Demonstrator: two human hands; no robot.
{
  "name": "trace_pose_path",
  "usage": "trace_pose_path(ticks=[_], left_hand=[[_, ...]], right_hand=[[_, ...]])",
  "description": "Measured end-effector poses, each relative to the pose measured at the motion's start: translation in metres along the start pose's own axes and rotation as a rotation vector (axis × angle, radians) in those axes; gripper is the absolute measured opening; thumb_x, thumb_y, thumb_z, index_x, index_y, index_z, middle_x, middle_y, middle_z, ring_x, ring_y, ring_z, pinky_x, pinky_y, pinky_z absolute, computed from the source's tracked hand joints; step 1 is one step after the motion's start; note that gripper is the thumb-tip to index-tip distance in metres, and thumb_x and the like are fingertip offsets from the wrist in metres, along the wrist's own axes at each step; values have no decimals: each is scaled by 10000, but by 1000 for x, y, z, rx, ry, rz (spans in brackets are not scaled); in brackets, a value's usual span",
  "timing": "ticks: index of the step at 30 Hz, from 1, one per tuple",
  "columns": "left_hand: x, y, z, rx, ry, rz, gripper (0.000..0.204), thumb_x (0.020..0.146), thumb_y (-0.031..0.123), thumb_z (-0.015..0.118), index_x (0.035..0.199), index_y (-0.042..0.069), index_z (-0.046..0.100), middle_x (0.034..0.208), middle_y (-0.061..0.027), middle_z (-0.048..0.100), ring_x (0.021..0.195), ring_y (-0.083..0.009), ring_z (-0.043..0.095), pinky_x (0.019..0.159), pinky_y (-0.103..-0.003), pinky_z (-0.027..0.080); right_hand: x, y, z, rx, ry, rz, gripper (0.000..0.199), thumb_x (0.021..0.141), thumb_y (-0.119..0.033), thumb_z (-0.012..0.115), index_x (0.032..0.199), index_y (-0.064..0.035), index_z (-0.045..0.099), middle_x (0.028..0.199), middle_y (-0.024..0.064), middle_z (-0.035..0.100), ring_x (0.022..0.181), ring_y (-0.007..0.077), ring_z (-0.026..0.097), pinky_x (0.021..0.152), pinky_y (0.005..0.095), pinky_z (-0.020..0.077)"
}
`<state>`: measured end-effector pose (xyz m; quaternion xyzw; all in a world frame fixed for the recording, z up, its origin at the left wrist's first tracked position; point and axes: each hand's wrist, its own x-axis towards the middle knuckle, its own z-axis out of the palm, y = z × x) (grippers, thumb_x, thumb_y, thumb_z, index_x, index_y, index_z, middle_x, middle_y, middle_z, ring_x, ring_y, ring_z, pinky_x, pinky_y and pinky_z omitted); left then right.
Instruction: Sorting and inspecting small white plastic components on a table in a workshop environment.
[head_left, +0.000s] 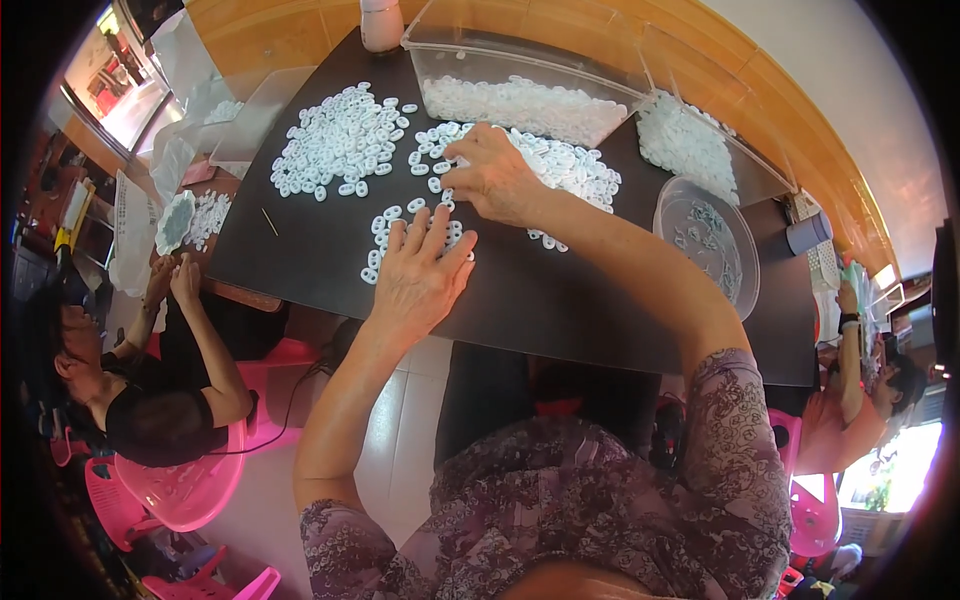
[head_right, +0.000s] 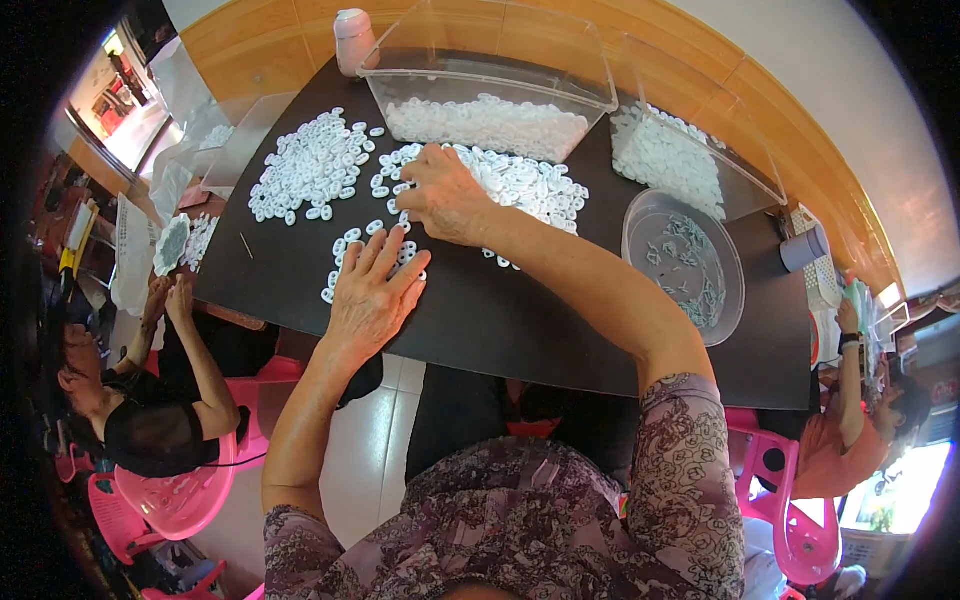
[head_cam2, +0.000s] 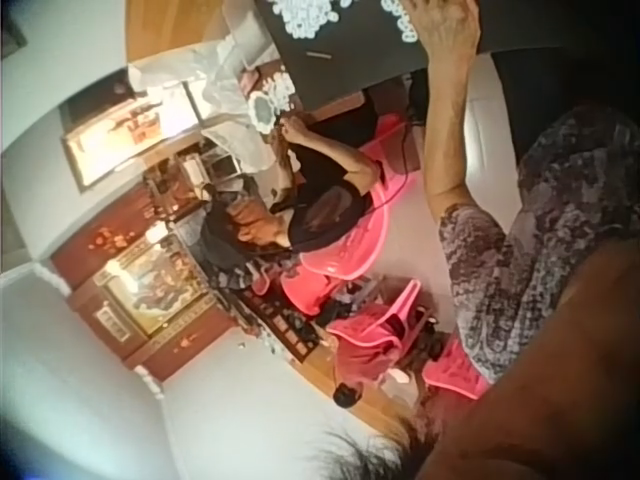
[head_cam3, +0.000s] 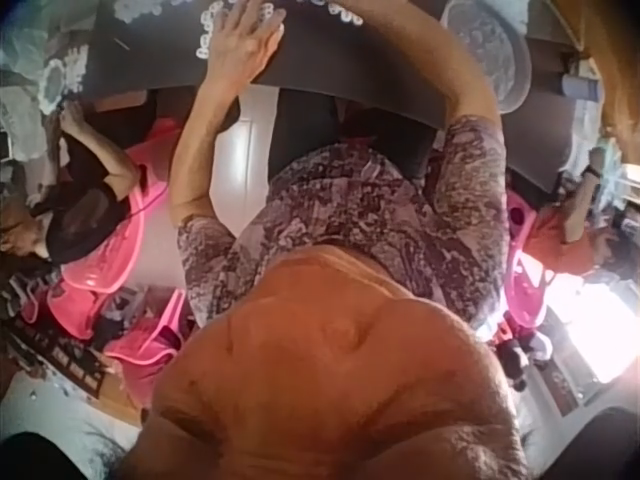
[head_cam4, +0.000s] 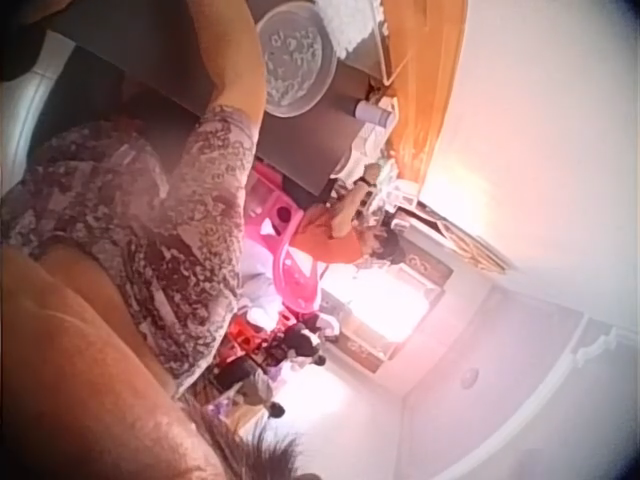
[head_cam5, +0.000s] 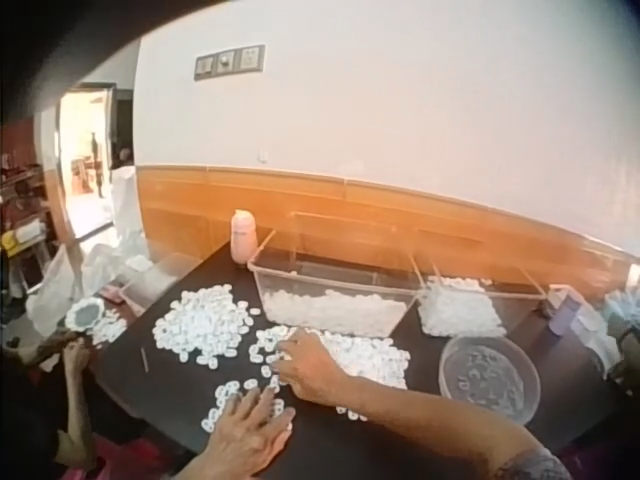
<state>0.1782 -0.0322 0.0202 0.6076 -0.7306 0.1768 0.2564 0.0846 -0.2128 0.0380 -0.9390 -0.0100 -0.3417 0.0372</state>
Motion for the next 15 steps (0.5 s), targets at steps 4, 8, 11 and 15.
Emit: trace_pose_path(ticks=[4, 8, 11, 15], left_hand=[[2, 1, -1, 7, 7, 11, 326, 772, 200, 682, 1075, 98, 615, 1205, -183, 501, 1084, -352, 492, 875, -479, 380], [1, 0, -3, -9, -25, -27, 352, 770, 189, 695, 1109, 127, 622, 1262, -162, 499, 1131, -336, 482, 924, -474, 371], [1, 0, -4, -17, -32, -22, 350, 772, 190, 694, 1108, 126, 622, 1261, -159, 497, 1125, -335, 484, 909, -461, 375], [3, -2, -2, -19, -9, -1, 326, 769, 191, 691, 1076, 109, 619, 1229, -167, 497, 1097, -342, 488, 885, -459, 380]], right_hand=[[-6, 2, -4, -17, -66, -14, 119, 622, -63, 716, 706, -115, 649, 986, 36, 576, 951, 277, 483, 819, 393, 397], [-12, 8, -13, -75, -103, -16, 122, 617, -53, 713, 696, -106, 636, 975, 39, 574, 958, 276, 485, 800, 393, 394], [-17, 10, -20, -99, -133, 1, 122, 624, -49, 707, 709, -102, 638, 995, 43, 580, 958, 276, 489, 799, 396, 393], [-19, 11, -19, -74, -148, 75, 162, 632, -43, 700, 771, -107, 645, 1027, 46, 588, 963, 276, 491, 810, 401, 394]])
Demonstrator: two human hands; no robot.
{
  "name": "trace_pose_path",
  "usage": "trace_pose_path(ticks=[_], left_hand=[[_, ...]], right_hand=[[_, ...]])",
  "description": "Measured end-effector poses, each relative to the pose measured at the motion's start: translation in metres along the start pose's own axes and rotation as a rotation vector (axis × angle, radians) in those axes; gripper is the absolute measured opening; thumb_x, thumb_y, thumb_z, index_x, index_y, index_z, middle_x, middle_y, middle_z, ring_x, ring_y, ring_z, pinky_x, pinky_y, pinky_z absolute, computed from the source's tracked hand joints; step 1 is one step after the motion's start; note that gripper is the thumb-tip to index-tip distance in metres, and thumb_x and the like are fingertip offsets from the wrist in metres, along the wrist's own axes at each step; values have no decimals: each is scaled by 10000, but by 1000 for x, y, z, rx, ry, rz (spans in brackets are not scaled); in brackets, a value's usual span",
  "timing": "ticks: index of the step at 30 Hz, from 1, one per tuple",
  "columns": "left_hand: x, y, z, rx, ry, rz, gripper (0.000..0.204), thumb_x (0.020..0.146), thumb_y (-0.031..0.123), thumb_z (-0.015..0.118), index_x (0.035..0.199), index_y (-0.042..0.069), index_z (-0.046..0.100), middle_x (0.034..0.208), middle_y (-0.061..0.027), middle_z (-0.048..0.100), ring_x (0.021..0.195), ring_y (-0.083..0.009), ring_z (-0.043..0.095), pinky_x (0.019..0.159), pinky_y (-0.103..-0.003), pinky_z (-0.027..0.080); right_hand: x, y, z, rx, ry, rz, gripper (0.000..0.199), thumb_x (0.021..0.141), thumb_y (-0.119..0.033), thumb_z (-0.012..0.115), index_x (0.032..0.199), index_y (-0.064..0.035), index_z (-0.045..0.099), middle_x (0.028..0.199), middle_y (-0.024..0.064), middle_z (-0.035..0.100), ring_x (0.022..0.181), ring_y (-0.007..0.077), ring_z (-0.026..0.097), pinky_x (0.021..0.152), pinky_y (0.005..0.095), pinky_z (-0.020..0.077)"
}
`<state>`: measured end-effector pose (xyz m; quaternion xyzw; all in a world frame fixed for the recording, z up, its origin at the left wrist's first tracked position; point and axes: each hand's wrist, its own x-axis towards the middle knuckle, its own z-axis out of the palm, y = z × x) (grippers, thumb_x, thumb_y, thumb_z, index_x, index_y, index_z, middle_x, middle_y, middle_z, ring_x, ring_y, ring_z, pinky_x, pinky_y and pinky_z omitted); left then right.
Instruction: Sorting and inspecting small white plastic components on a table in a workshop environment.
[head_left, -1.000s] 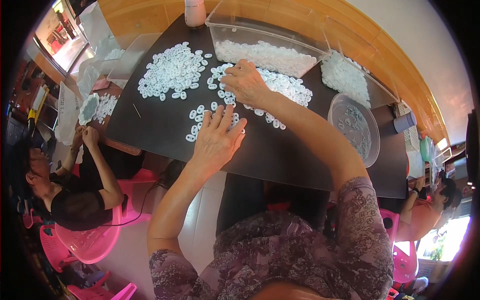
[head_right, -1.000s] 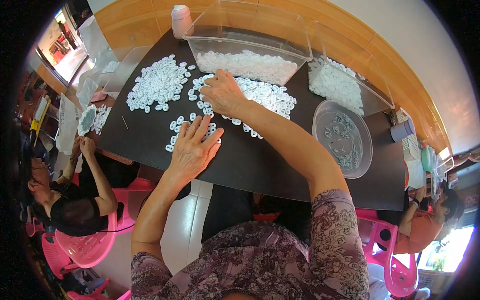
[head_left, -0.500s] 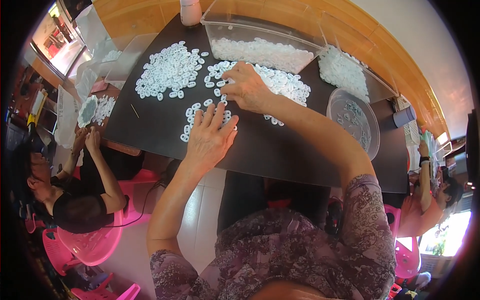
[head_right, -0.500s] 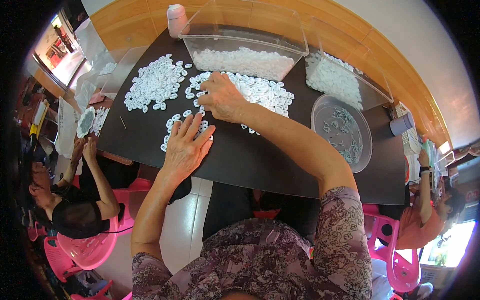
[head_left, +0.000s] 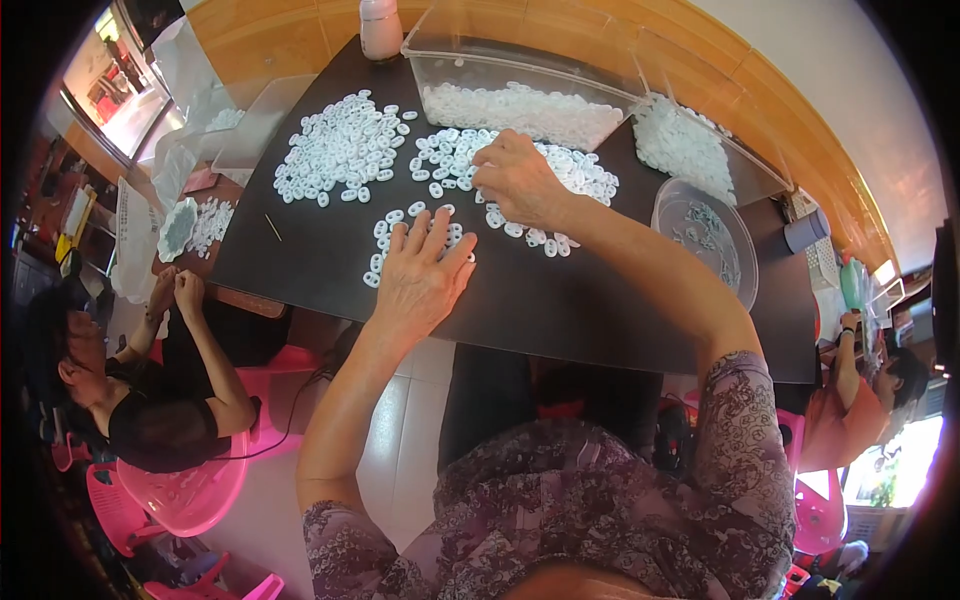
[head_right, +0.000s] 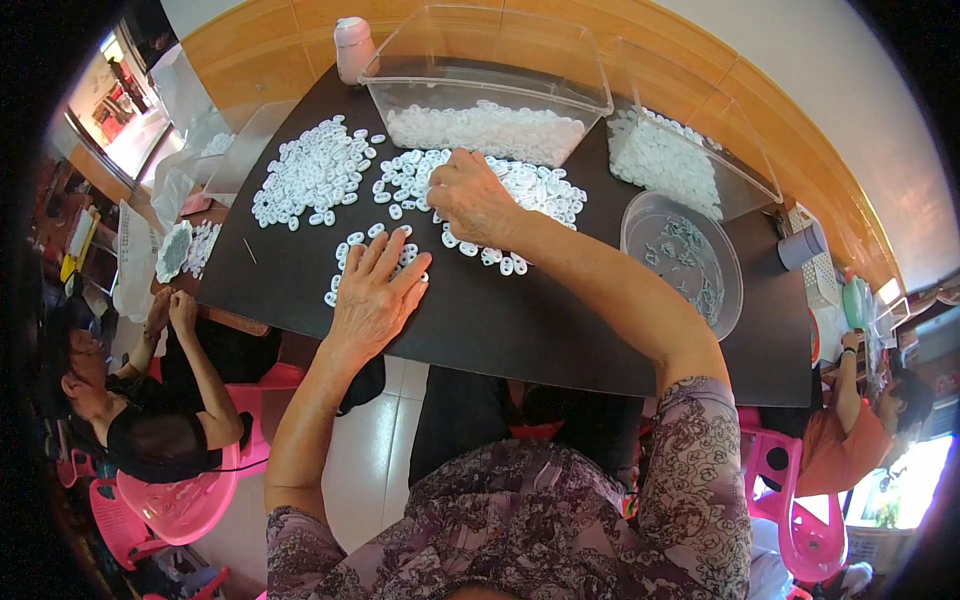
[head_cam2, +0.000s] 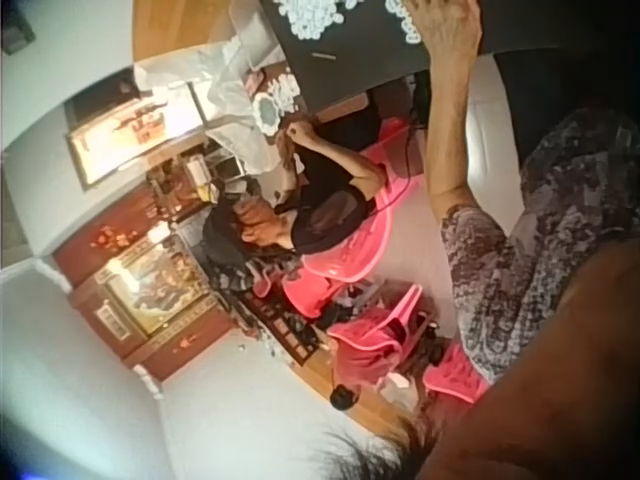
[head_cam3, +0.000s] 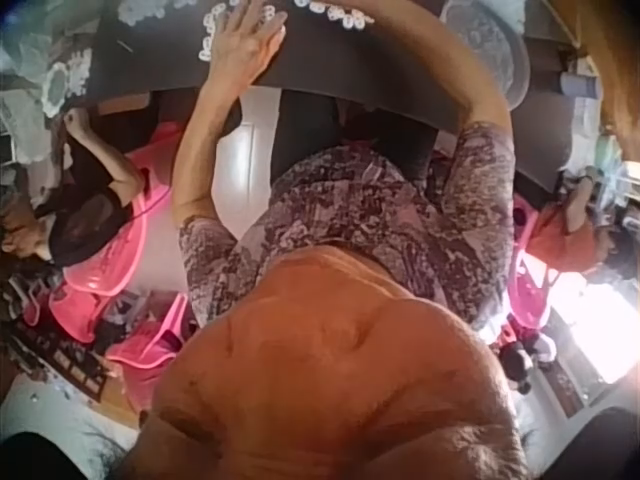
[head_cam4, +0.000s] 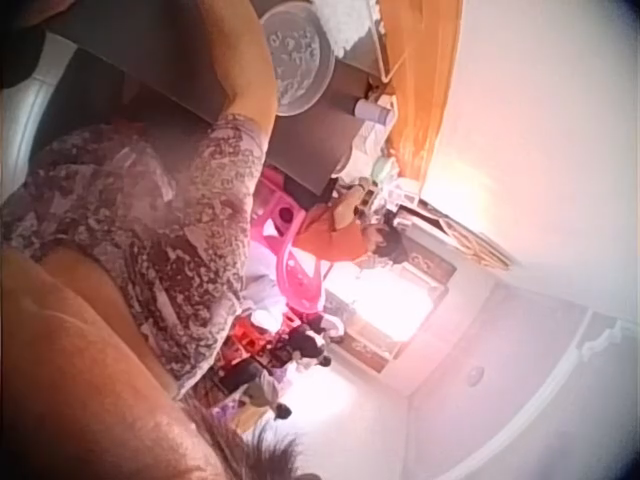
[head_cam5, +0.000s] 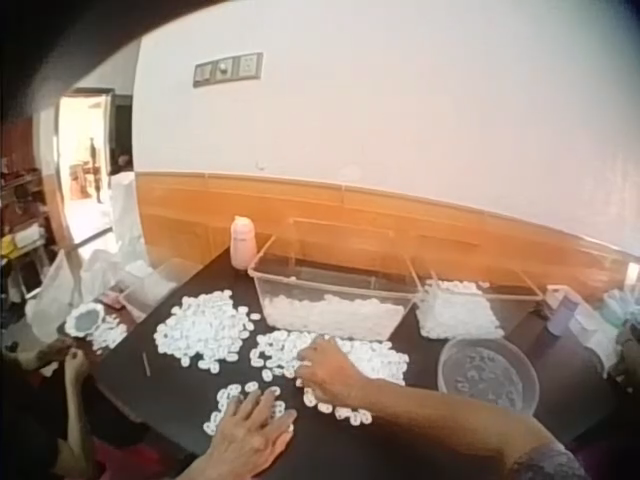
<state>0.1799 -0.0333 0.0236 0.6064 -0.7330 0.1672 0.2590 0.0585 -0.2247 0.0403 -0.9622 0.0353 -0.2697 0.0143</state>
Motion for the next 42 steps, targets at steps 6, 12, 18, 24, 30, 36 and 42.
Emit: trace_pose_path(ticks=[6, 12, 18, 24, 30, 36, 42], left_hand=[[2, -9, 2, 19, 14, 7, 317, 763, 195, 690, 1055, 95, 616, 1206, -181, 498, 1079, -354, 489, 872, -458, 386], [2, -9, 1, 16, 13, 16, 323, 764, 194, 689, 1061, 92, 613, 1206, -187, 497, 1085, -358, 484, 871, -455, 386], [1, -11, 2, 4, 9, 17, 327, 776, 193, 682, 1076, 88, 605, 1205, -194, 495, 1087, -366, 482, 880, -461, 383], [0, -9, 2, -16, 1, -22, 370, 756, 158, 701, 1112, 100, 616, 1236, -161, 502, 1125, -344, 478, 916, -432, 377], [2, -8, 2, -20, 18, -4, 370, 764, 183, 696, 1105, 77, 598, 1208, -202, 492, 1101, -397, 471, 882, -471, 381], [4, -7, -2, -38, 13, -35, 375, 760, 176, 695, 1106, 72, 597, 1215, -216, 479, 1124, -419, 449, 888, -481, 376], [3, -8, 0, -68, 0, -54, 378, 764, 183, 688, 1110, 62, 594, 1221, -230, 468, 1133, -430, 436, 899, -495, 369]], right_hand=[[13, -6, 13, -126, 67, -54, 292, 592, 12, 667, 850, -124, 672, 1041, 72, 583, 969, 284, 487, 822, 409, 394], [13, -9, 12, -91, 14, -42, 317, 574, 23, 651, 844, -137, 694, 1070, 78, 555, 996, 283, 464, 833, 415, 395], [6, -9, -2, -113, -54, -67, 274, 575, 18, 636, 798, -126, 706, 1079, 77, 548, 999, 291, 459, 830, 412, 394], [3, -4, -1, -94, 80, -73, 132, 589, -23, 626, 699, -89, 659, 943, 56, 583, 928, 261, 471, 785, 397, 375], [16, 4, 7, -108, 132, 69, 331, 597, 75, 591, 891, -69, 641, 925, 19, 632, 883, 251, 495, 762, 377, 396], [42, 14, 28, -210, 85, 98, 352, 611, 59, 591, 936, -72, 618, 849, 38, 592, 832, 259, 479, 753, 376, 399], [60, 21, 40, -379, -76, 6, 105, 674, -56, 629, 776, -63, 656, 809, 73, 628, 893, 269, 510, 779, 372, 400]])
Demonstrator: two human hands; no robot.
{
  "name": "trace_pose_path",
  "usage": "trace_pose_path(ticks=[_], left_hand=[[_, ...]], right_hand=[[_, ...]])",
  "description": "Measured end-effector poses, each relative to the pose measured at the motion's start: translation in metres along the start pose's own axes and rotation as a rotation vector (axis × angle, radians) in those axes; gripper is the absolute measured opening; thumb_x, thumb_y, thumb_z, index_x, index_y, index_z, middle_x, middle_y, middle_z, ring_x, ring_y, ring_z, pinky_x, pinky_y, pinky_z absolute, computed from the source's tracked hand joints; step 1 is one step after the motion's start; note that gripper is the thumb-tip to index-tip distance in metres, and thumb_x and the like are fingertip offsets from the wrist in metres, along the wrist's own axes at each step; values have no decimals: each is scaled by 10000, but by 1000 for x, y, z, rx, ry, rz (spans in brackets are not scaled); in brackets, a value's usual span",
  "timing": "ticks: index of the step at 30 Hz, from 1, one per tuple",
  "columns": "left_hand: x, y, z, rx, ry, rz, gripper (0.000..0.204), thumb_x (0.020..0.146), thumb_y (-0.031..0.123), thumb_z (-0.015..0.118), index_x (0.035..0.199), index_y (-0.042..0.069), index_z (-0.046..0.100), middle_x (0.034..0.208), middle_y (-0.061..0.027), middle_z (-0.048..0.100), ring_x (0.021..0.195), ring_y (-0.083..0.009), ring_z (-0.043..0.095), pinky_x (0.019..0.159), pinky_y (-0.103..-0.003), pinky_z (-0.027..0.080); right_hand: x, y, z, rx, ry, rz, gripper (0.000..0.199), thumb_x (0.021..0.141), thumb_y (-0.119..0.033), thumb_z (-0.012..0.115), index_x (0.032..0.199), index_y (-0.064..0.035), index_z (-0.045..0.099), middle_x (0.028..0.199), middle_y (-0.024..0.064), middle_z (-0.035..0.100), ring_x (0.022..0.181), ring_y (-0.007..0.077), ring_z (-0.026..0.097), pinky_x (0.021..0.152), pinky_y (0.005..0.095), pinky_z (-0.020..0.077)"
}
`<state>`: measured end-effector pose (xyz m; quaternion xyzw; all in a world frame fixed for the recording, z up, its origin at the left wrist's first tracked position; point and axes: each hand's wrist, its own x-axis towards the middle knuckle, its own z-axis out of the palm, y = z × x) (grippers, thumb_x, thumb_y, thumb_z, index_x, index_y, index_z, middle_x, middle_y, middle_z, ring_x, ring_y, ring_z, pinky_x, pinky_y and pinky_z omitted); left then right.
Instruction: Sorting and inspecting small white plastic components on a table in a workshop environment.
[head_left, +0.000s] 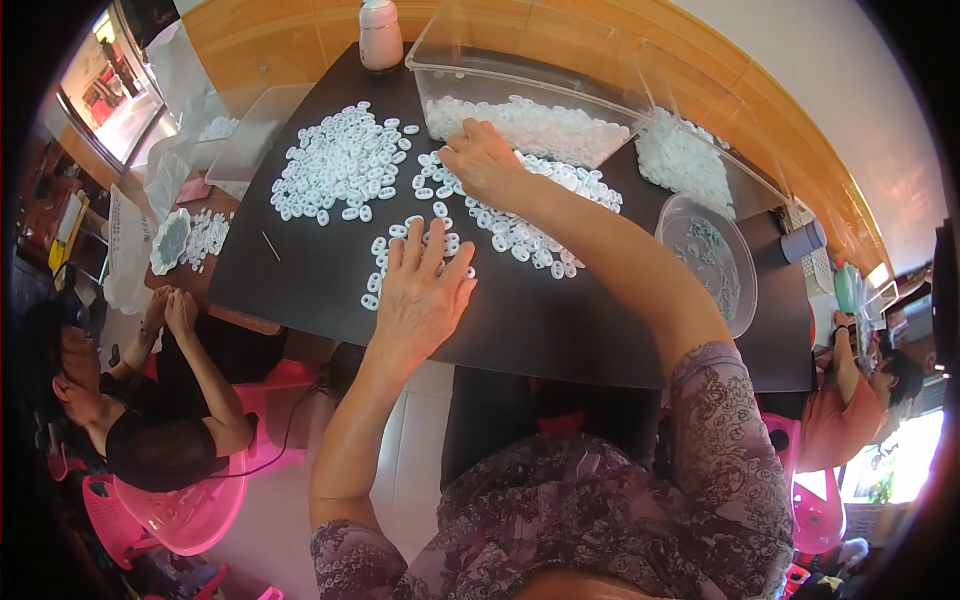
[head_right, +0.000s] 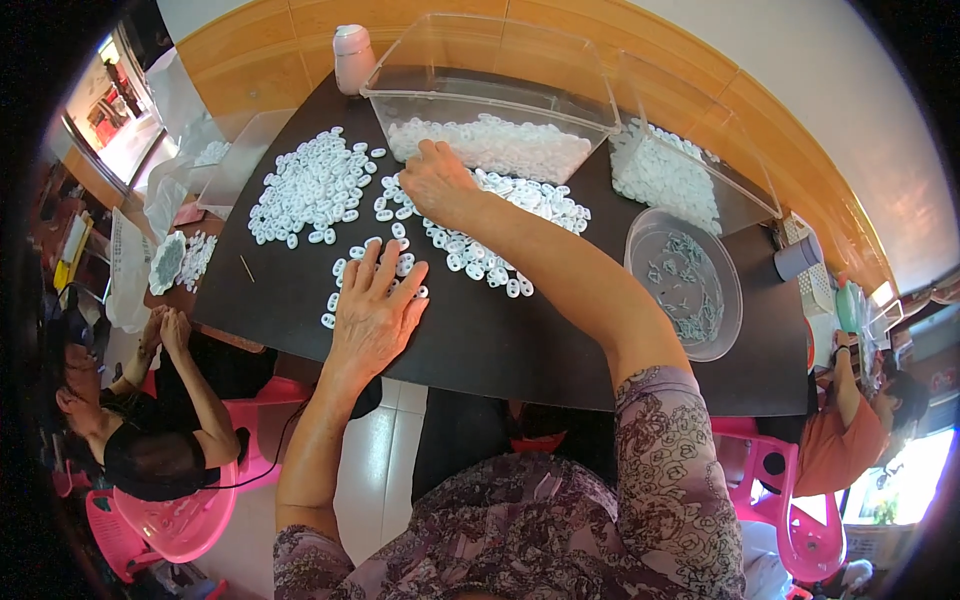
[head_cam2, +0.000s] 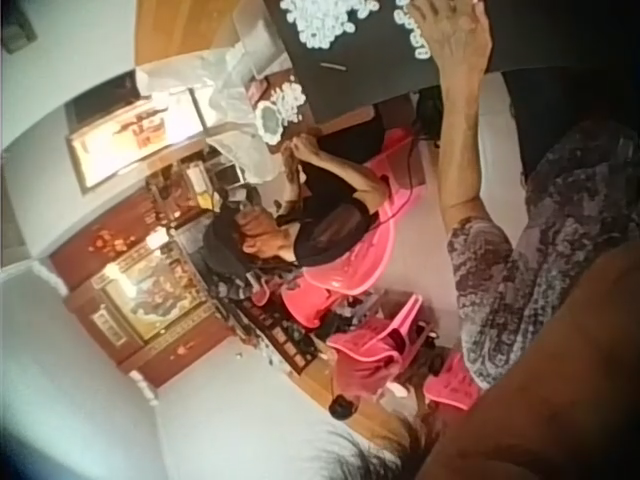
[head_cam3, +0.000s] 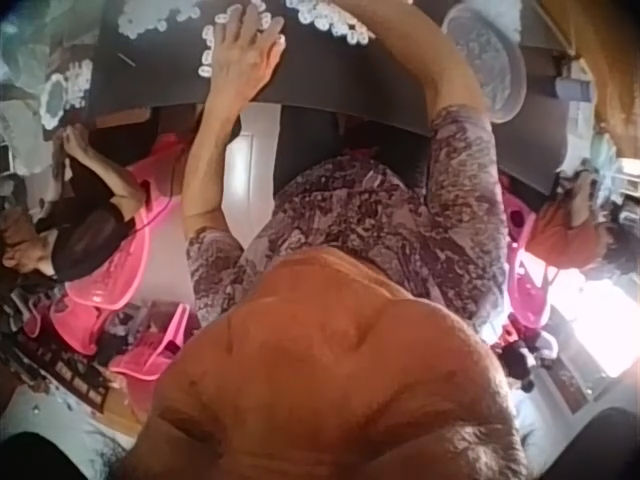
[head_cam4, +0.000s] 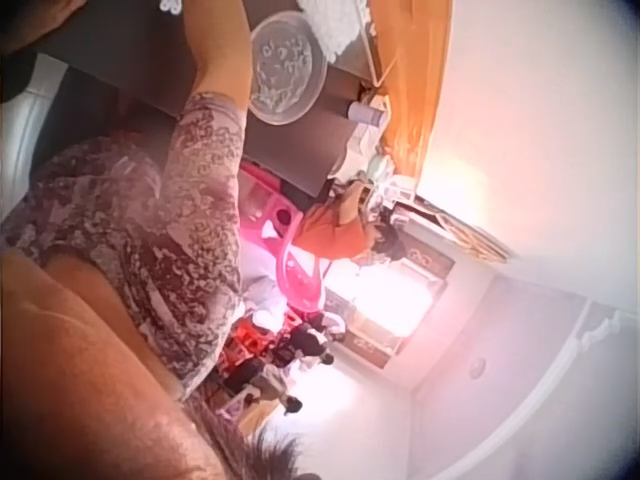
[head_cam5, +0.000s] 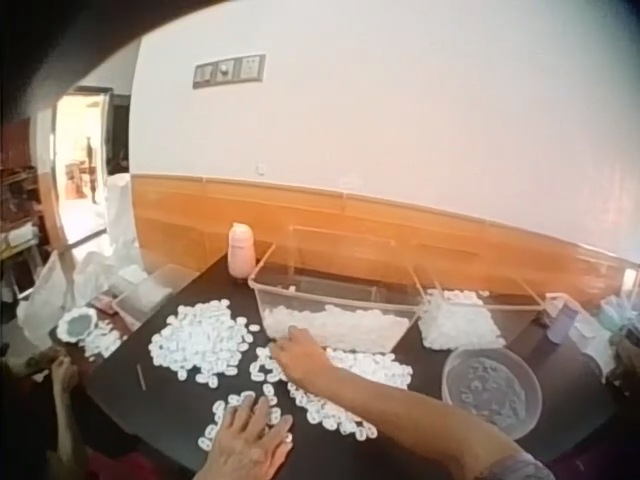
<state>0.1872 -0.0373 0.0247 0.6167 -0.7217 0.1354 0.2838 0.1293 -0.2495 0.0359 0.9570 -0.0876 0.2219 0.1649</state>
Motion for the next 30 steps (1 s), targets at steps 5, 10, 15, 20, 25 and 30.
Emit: trace_pose_path(ticks=[5, 10, 15, 20, 25, 30], left_hand=[[-3, -1, 0, 1, 10, -4, 377, 767, 184, 683, 1111, 58, 593, 1221, -233, 468, 1128, -438, 435, 903, -503, 364], [-3, -1, 1, 7, 0, -28, 407, 743, 169, 718, 1123, 91, 595, 1254, -182, 468, 1166, -394, 434, 907, -469, 367], [-2, 0, 0, 0, -7, -16, 389, 757, 178, 702, 1114, 74, 591, 1236, -205, 464, 1151, -415, 430, 892, -482, 366], [-1, 0, 0, 5, -2, 9, 376, 773, 187, 685, 1111, 56, 583, 1217, -227, 460, 1133, -436, 430, 880, -492, 365], [0, 0, -2, 9, -9, 3, 372, 777, 188, 681, 1110, 55, 582, 1218, -225, 461, 1133, -432, 434, 880, -489, 365], [0, 1, 0, 14, -8, 4, 373, 773, 186, 682, 1106, 50, 581, 1222, -218, 462, 1135, -428, 432, 881, -489, 364]], right_hand=[[-6, 4, -7, 17, -71, 20, 65, 677, -74, 628, 730, -65, 666, 809, 66, 628, 899, 260, 509, 781, 369, 400], [-24, 12, -13, 94, -75, 83, 64, 669, -53, 610, 714, -60, 655, 807, 59, 615, 887, 267, 504, 769, 379, 395], [-36, 14, -19, 188, -9, 118, 182, 601, 61, 549, 735, -44, 614, 844, 43, 581, 852, 274, 480, 757, 382, 390], [-41, 19, -25, 172, -64, 137, 188, 601, 59, 550, 737, -42, 631, 894, 36, 601, 869, 273, 481, 769, 384, 391], [-42, 19, -32, 160, -88, 152, 217, 615, 60, 550, 786, -41, 638, 896, 40, 602, 878, 272, 487, 776, 380, 396], [-33, 15, -21, 161, 19, 80, 296, 654, 62, 559, 916, -59, 623, 895, 41, 599, 878, 265, 484, 779, 376, 393]])
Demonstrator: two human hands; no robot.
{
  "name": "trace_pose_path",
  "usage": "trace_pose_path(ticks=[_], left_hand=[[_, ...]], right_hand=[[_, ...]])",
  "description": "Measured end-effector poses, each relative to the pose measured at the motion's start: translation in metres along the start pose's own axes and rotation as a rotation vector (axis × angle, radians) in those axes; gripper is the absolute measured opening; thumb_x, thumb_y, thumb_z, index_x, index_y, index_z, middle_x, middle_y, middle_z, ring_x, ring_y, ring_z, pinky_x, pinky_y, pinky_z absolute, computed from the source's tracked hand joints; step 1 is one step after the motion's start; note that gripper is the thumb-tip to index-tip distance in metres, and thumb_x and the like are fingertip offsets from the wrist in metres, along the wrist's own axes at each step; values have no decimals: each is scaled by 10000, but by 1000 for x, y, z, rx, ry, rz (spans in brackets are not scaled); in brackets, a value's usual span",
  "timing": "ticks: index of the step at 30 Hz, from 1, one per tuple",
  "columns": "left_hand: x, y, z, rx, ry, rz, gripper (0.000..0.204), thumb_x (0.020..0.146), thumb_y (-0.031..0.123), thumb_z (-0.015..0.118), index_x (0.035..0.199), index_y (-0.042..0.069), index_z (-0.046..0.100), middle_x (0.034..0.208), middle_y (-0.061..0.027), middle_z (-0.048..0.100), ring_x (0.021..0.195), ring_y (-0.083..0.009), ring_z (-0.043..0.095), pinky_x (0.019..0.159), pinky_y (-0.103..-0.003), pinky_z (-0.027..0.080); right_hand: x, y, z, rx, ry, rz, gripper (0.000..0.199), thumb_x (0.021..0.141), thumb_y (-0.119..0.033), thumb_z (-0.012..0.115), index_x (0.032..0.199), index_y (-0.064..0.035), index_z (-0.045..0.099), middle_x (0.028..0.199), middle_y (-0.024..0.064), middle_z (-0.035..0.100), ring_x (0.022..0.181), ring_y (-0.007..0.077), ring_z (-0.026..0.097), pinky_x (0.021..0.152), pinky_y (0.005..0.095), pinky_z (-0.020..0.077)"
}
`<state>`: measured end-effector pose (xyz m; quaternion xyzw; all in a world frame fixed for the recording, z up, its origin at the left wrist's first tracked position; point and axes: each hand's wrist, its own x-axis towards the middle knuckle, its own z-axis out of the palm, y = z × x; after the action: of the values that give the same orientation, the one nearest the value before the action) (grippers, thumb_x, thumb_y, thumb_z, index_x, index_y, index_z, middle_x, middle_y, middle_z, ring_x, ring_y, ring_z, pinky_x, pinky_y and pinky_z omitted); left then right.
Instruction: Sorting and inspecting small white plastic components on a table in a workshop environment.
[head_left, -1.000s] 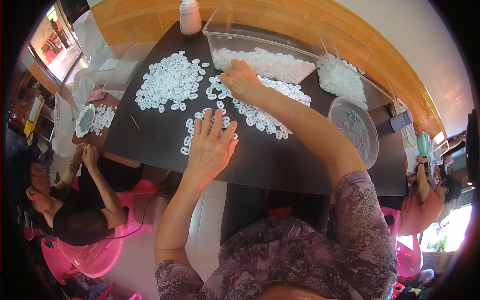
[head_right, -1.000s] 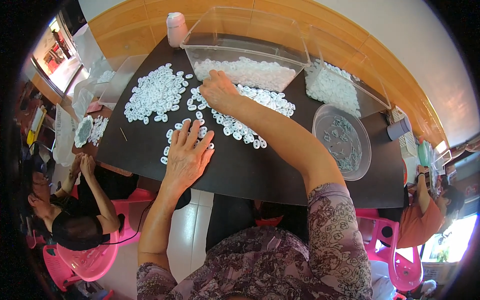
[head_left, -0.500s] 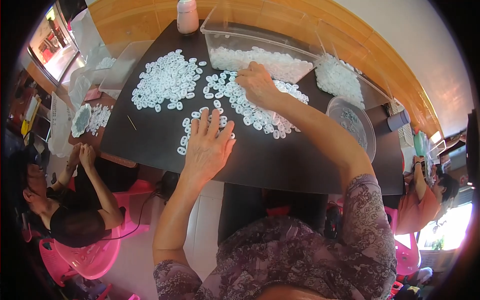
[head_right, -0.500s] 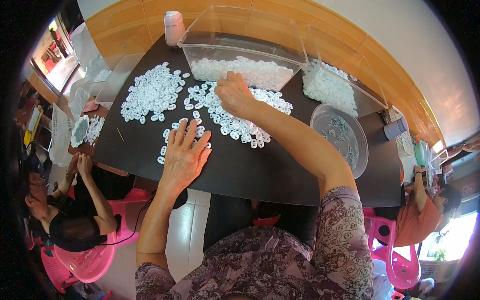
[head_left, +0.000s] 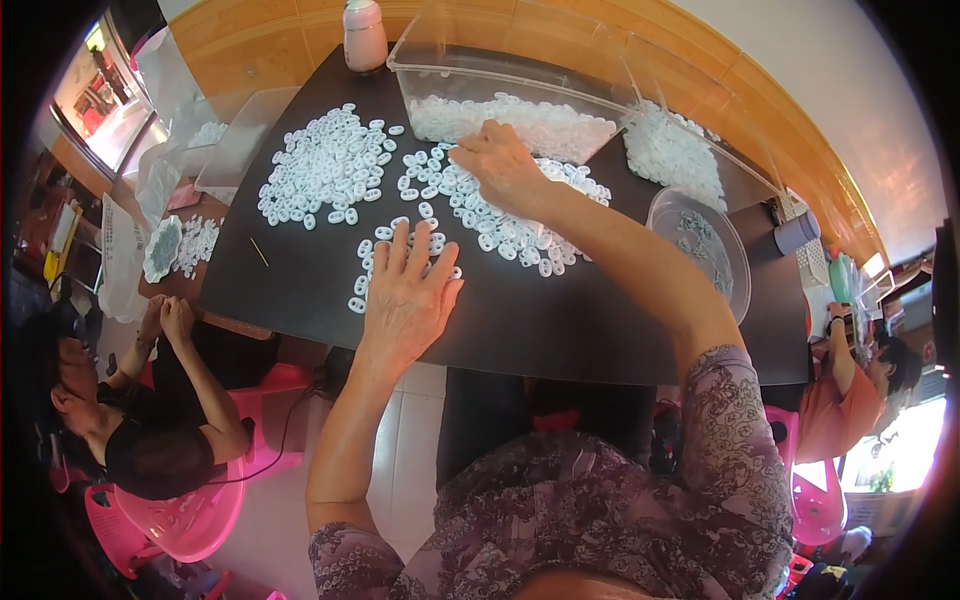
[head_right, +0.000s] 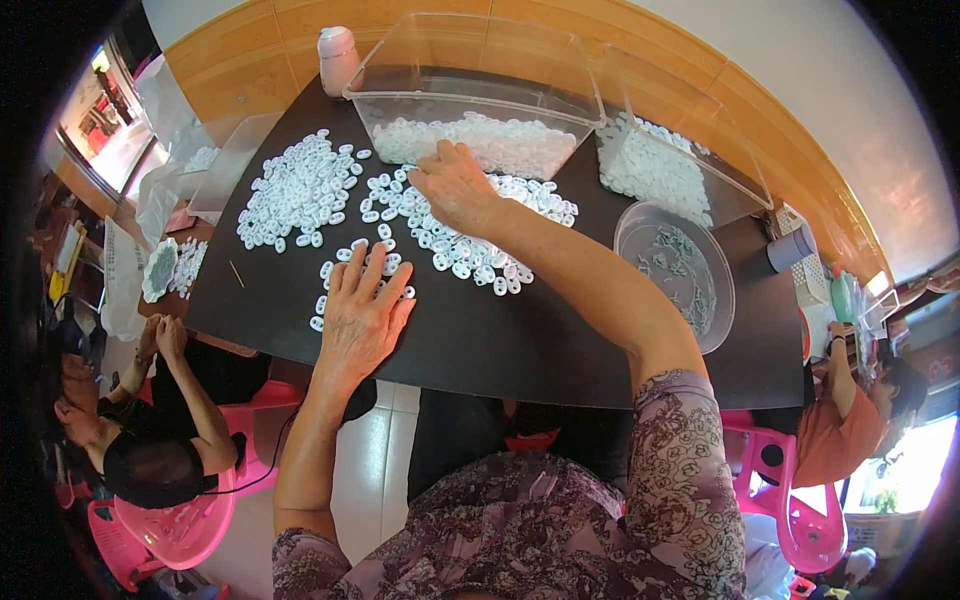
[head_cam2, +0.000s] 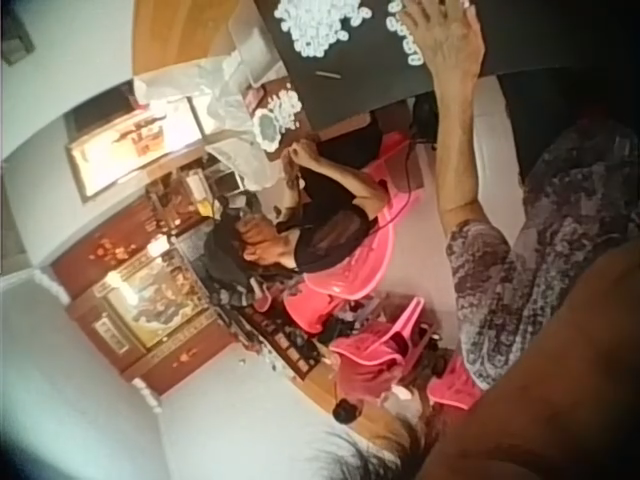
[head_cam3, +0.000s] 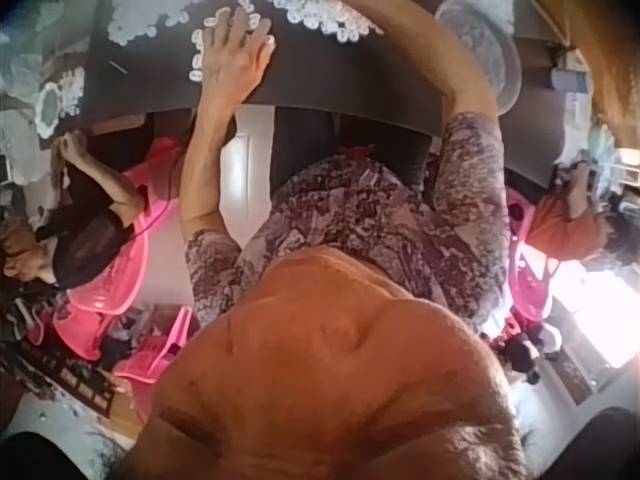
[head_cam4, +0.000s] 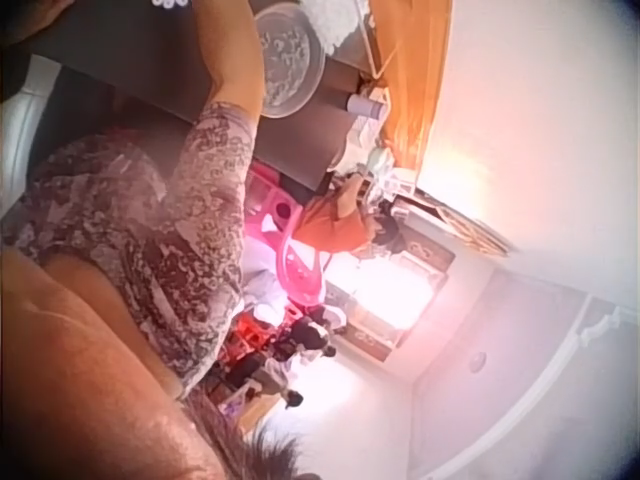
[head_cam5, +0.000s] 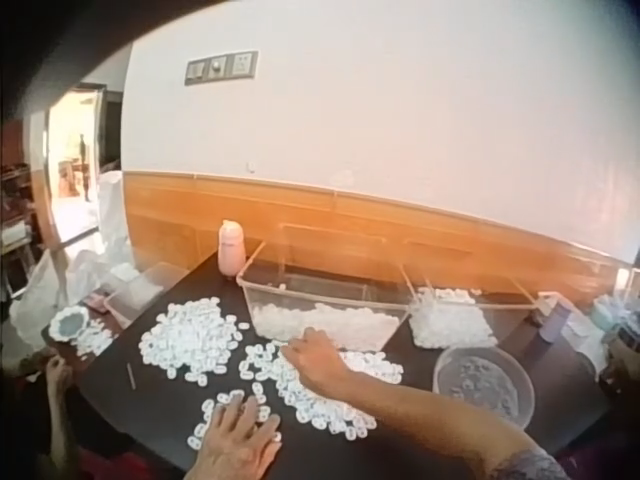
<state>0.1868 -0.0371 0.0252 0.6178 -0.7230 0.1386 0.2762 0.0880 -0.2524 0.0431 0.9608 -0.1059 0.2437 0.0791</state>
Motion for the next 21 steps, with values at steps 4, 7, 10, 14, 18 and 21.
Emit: trace_pose_path(ticks=[4, 7, 10, 14, 18, 21], left_hand=[[-1, -1, 1, -6, 2, 5, 383, 770, 185, 684, 1111, 48, 576, 1228, -214, 462, 1137, -428, 431, 885, -493, 363], [-2, 0, -1, 0, -13, -33, 423, 740, 172, 720, 1131, 74, 591, 1255, -174, 479, 1174, -392, 434, 905, -465, 367], [-3, 0, -1, -8, -4, -40, 425, 739, 168, 720, 1131, 69, 589, 1255, -173, 478, 1170, -392, 435, 903, -468, 367], [-2, 1, -2, -12, 1, -41, 429, 734, 165, 724, 1128, 62, 590, 1256, -171, 477, 1166, -392, 437, 905, -470, 367], [-1, 2, -2, -4, -2, -43, 433, 733, 165, 725, 1130, 58, 590, 1261, -169, 476, 1165, -397, 435, 909, -472, 367], [-2, 1, -2, -9, -5, -48, 432, 734, 167, 726, 1130, 58, 592, 1263, -168, 478, 1166, -399, 434, 911, -474, 367]], right_hand=[[3, -4, 4, -9, 18, -65, 305, 655, 56, 563, 930, -60, 625, 885, 40, 599, 863, 261, 486, 768, 379, 392], [0, 1, -1, -38, -152, -67, 322, 654, 54, 566, 950, -59, 627, 884, 42, 600, 844, 255, 490, 754, 377, 392], [1, 2, 0, -36, -95, -15, 344, 655, 44, 574, 978, -63, 618, 883, 37, 599, 841, 252, 496, 748, 375, 392], [15, -3, 12, -58, -39, 8, 396, 656, 26, 588, 1038, -76, 589, 897, 38, 606, 834, 259, 526, 746, 375, 418], [30, -8, 20, -46, -42, -11, 163, 720, -56, 588, 880, -79, 567, 831, 76, 631, 829, 281, 577, 739, 399, 444], [33, -8, 20, -86, -89, -8, 178, 726, -60, 591, 901, -75, 563, 833, 78, 647, 840, 282, 572, 742, 399, 439]])
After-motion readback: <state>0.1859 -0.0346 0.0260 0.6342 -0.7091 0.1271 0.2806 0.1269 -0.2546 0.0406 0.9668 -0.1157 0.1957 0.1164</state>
